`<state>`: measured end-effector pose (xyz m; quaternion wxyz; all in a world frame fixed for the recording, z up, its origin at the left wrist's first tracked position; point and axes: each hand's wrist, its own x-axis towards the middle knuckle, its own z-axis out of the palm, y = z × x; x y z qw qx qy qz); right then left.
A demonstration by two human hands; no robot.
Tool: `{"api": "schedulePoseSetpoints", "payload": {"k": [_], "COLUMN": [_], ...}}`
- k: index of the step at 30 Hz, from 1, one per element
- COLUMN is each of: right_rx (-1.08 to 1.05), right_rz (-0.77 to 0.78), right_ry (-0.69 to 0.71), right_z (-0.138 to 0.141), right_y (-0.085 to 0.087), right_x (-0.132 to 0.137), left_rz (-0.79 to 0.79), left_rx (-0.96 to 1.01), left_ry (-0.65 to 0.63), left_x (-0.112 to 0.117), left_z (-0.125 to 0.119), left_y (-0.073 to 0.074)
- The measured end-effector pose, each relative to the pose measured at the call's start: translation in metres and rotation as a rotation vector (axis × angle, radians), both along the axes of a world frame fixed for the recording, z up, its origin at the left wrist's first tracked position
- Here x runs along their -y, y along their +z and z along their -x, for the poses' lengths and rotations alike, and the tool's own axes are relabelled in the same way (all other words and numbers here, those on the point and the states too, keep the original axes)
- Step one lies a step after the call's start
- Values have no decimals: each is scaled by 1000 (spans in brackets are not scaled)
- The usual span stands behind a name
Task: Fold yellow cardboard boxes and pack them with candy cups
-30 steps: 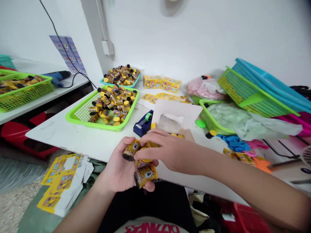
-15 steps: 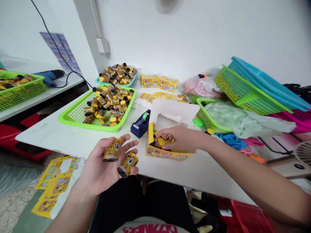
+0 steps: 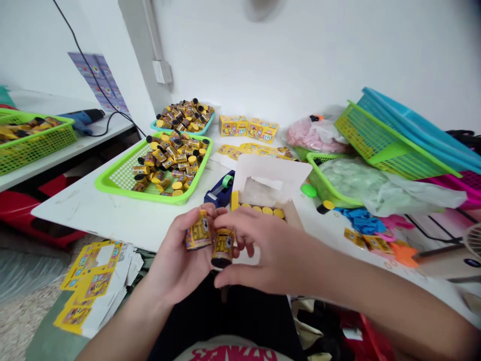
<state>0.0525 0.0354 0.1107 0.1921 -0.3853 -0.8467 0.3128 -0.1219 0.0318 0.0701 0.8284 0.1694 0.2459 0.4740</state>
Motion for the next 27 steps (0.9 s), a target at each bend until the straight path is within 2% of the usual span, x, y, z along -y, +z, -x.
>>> {"api": "schedulePoseSetpoints", "payload": {"k": [2,4,7,9,13,16,22,24,27], "right_rx": [9,20,9,13,51,29,-47,-64,-71], "right_rz": [-144,-199,-160,-58,186,243,460,464,379], "right_ry": [15,-38,-159,-200,-190,-178,-249,-245,-267], "right_z": [2,-8,-34,-48,-51,-42,-31,-30,-27], "right_y": [-3,-4,-6,-12,-34,-49,-59,-63,-72], "right_x": [7,1,-23,-39,-58,-64,-65,-65,-67], "left_rz": [-42,-93,-166,-211,-292,-370,-472,-472,-466], "left_rx": [8,-16,-131,-233,-373,-433,-531,-547,-554], "left_ry": [61,136,221,234,185,147,69,47,22], "left_x": [0,-1,-2,-3,-2,0,-1,-2,-3], "left_z": [-5,-3,9,19,33,38,43,44,44], "left_y": [2,1,-7,-15,-27,-33,-38,-40,-42]}}
